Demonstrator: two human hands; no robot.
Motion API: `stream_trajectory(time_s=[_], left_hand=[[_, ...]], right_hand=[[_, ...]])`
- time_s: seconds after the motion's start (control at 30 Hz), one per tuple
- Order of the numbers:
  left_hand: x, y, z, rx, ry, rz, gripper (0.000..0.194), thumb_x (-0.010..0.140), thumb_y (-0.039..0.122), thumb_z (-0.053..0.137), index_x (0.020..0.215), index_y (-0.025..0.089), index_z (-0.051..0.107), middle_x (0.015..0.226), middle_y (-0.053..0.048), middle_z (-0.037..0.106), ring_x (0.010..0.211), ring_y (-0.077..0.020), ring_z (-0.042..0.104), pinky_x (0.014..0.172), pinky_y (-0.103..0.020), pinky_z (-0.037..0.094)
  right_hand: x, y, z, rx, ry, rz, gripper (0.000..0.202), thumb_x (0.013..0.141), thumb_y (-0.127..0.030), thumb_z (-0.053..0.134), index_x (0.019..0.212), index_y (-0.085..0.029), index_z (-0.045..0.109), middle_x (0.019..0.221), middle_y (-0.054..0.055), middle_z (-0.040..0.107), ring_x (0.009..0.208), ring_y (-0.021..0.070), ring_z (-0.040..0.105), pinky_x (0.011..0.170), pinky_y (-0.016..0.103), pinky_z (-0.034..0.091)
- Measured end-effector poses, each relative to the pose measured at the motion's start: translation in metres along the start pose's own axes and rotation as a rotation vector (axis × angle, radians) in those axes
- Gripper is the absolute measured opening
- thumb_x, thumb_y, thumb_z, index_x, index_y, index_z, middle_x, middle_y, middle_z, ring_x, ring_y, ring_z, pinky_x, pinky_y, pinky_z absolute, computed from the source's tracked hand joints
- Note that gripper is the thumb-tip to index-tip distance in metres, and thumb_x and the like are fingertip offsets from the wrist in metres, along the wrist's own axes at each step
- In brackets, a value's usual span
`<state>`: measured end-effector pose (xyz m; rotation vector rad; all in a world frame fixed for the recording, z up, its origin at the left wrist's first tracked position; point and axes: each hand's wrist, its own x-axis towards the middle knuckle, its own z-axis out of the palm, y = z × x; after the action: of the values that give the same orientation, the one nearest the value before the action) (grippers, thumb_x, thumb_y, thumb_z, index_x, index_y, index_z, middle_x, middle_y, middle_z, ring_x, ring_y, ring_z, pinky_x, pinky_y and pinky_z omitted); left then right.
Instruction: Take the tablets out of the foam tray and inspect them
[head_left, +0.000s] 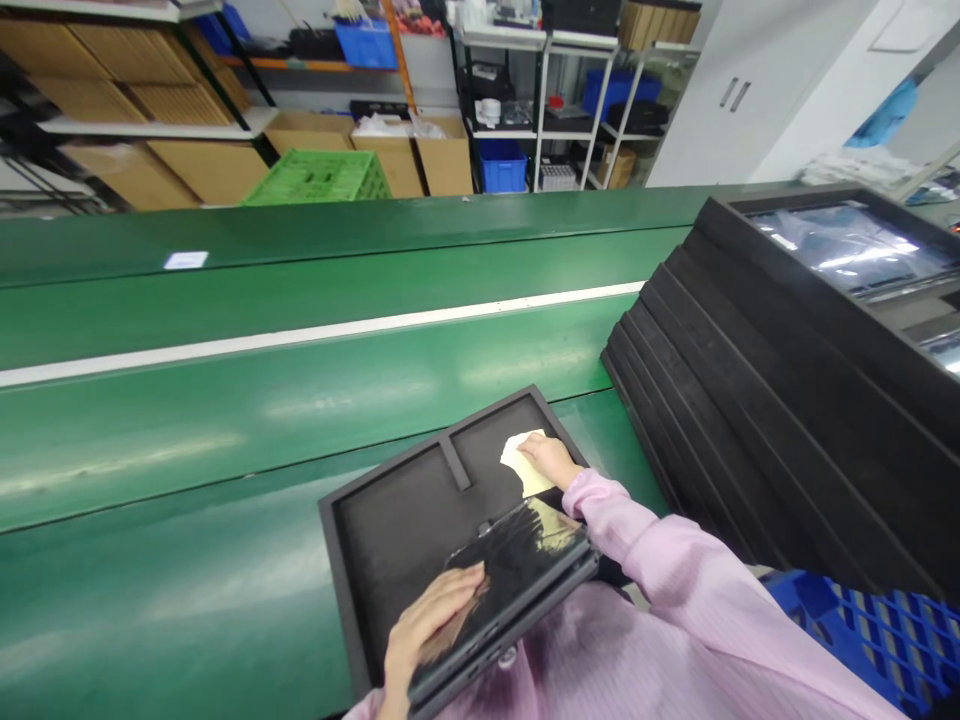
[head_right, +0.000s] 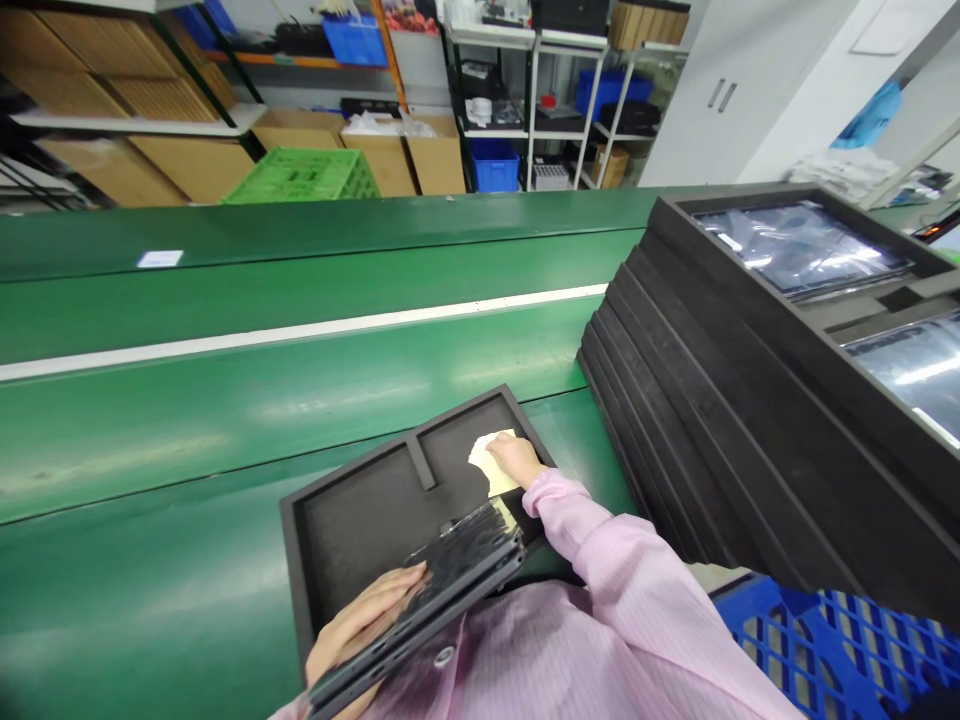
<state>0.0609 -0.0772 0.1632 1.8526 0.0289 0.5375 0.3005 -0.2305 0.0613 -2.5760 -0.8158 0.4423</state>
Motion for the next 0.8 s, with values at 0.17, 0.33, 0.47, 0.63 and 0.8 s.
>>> stream_trajectory(time_s=[0.17, 0.33, 0.47, 0.63, 0.8], left_hand=[[0.009, -0.003, -0.01, -0.083, -0.141, 0.137, 0.024, 0.087, 0.033, 0.057, 0.108, 0.023, 0.066, 0.104, -0.008, 0.071, 0.097, -0.0221, 0.067, 0.087, -0.033, 0.054], [0.014, 0.002, -0.009, -0.067, -0.086, 0.129, 0.032, 0.081, 0.036, 0.065, 0.109, 0.021, 0.065, 0.103, -0.011, 0.071, 0.096, -0.0233, 0.067, 0.084, -0.035, 0.056], [0.013, 0.002, -0.006, -0.042, -0.068, 0.091, 0.029, 0.077, 0.029, 0.068, 0.104, 0.019, 0.066, 0.102, -0.011, 0.071, 0.095, -0.0226, 0.068, 0.082, -0.034, 0.057], [0.013, 0.004, -0.004, -0.035, -0.019, 0.049, 0.025, 0.076, 0.027, 0.069, 0.098, 0.016, 0.067, 0.098, -0.013, 0.072, 0.091, -0.0236, 0.069, 0.079, -0.035, 0.058], [0.018, 0.01, 0.0, -0.015, 0.021, 0.029, 0.021, 0.075, 0.025, 0.069, 0.095, 0.016, 0.069, 0.096, -0.012, 0.073, 0.089, -0.0225, 0.07, 0.078, -0.033, 0.059]], right_hand=[[0.0, -0.003, 0.0, -0.001, -0.033, -0.009, 0.024, 0.093, -0.016, 0.05, 0.106, -0.018, 0.07, 0.113, 0.006, 0.064, 0.101, 0.02, 0.06, 0.09, 0.027, 0.044], [0.004, -0.005, -0.007, 0.042, -0.049, 0.009, 0.022, 0.089, -0.01, 0.051, 0.099, -0.015, 0.069, 0.11, 0.009, 0.065, 0.098, 0.0213, 0.06, 0.09, 0.03, 0.043], [0.005, -0.01, -0.011, 0.146, -0.026, 0.046, 0.012, 0.085, -0.007, 0.055, 0.083, -0.012, 0.065, 0.095, 0.008, 0.065, 0.087, 0.0195, 0.06, 0.087, 0.036, 0.044], [0.001, -0.015, -0.027, 0.399, 0.079, 0.179, 0.014, 0.079, -0.004, 0.049, 0.071, -0.014, 0.055, 0.072, 0.002, 0.06, 0.066, 0.0143, 0.058, 0.068, 0.028, 0.048], [-0.029, -0.036, -0.098, 0.664, 0.293, 0.272, 0.009, 0.084, -0.02, 0.043, 0.082, -0.016, 0.051, 0.066, 0.0, 0.053, 0.057, 0.0123, 0.054, 0.054, 0.023, 0.045]])
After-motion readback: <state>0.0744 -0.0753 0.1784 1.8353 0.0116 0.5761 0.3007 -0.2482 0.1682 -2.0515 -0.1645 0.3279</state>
